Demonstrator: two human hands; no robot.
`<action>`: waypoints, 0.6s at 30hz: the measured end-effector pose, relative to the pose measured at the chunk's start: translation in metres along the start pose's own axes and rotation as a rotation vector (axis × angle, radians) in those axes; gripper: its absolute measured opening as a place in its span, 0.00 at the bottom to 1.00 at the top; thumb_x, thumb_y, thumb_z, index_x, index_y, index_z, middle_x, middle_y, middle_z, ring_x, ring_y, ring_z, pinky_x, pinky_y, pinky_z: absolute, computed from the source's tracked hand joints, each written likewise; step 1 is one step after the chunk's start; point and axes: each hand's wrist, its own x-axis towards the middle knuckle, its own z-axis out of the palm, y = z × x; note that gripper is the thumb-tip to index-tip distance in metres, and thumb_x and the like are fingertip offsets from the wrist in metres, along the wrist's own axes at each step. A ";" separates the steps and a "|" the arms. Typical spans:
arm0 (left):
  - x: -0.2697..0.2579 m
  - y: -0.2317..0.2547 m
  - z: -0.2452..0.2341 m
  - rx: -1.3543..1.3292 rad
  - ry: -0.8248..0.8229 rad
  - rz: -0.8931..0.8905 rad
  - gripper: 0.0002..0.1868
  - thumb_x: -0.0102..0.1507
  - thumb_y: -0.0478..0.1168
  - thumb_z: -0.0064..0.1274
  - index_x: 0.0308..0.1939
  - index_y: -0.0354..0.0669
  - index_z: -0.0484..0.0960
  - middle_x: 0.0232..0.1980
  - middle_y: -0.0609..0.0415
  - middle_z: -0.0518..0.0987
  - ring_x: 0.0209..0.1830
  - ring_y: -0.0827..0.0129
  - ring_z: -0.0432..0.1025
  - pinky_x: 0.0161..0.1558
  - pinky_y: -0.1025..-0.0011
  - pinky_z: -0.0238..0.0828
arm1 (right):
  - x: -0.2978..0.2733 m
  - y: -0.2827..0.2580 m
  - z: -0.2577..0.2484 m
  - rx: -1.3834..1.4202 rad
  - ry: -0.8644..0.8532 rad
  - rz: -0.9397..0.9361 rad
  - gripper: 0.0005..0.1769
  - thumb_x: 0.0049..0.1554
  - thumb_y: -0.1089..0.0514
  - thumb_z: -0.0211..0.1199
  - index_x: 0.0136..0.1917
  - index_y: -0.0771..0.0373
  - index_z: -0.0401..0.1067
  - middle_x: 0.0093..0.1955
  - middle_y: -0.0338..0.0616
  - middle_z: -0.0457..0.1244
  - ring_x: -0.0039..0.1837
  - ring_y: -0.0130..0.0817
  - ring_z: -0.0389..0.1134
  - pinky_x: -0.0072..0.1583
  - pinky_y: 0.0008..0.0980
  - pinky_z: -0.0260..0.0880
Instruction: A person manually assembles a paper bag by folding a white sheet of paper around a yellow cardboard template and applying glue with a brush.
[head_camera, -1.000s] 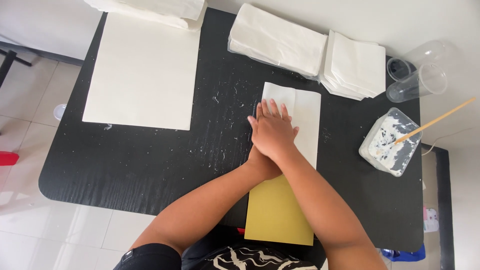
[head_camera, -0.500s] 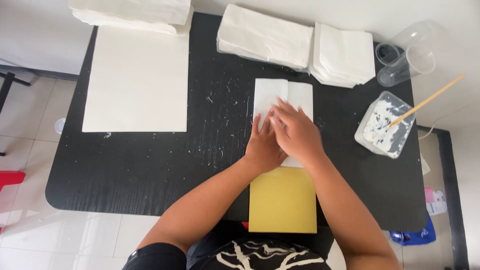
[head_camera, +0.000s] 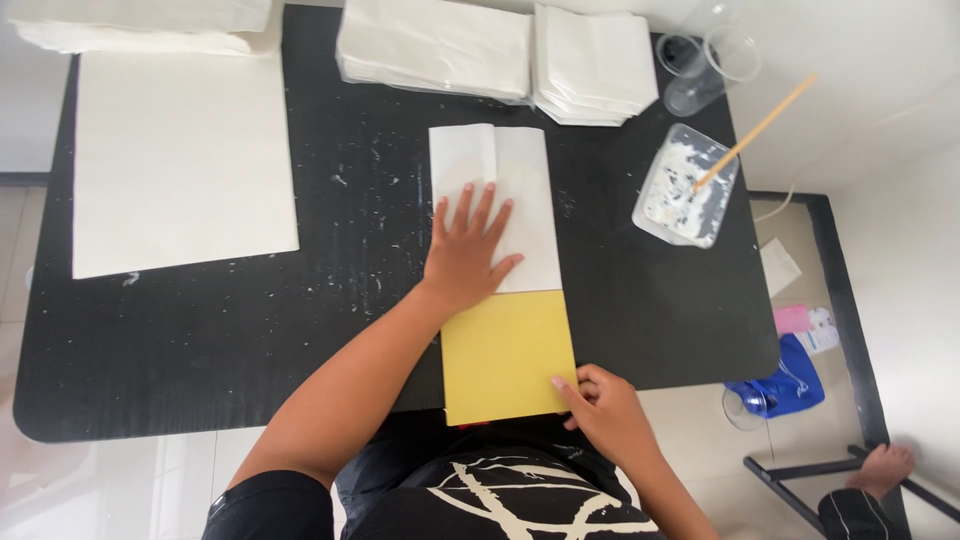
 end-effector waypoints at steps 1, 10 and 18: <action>0.001 -0.002 -0.001 -0.001 0.001 0.013 0.42 0.69 0.71 0.26 0.81 0.55 0.51 0.84 0.50 0.48 0.83 0.48 0.40 0.76 0.43 0.33 | 0.007 0.009 0.004 0.010 0.006 0.006 0.20 0.59 0.40 0.62 0.39 0.58 0.70 0.32 0.37 0.72 0.35 0.31 0.79 0.44 0.25 0.62; 0.022 0.028 -0.016 -0.203 -0.200 -0.040 0.42 0.70 0.67 0.25 0.81 0.50 0.44 0.84 0.46 0.39 0.83 0.44 0.30 0.75 0.40 0.26 | 0.032 0.066 0.000 0.556 -0.059 -0.212 0.14 0.63 0.49 0.57 0.51 0.63 0.71 0.33 0.48 0.70 0.34 0.42 0.77 0.38 0.31 0.76; 0.063 0.093 -0.042 -0.250 -0.541 -0.073 0.44 0.69 0.66 0.29 0.81 0.54 0.34 0.85 0.50 0.27 0.83 0.49 0.19 0.75 0.42 0.16 | 0.024 0.081 -0.059 -0.003 0.323 -0.198 0.24 0.64 0.40 0.54 0.34 0.58 0.67 0.28 0.35 0.57 0.32 0.27 0.54 0.40 0.31 0.51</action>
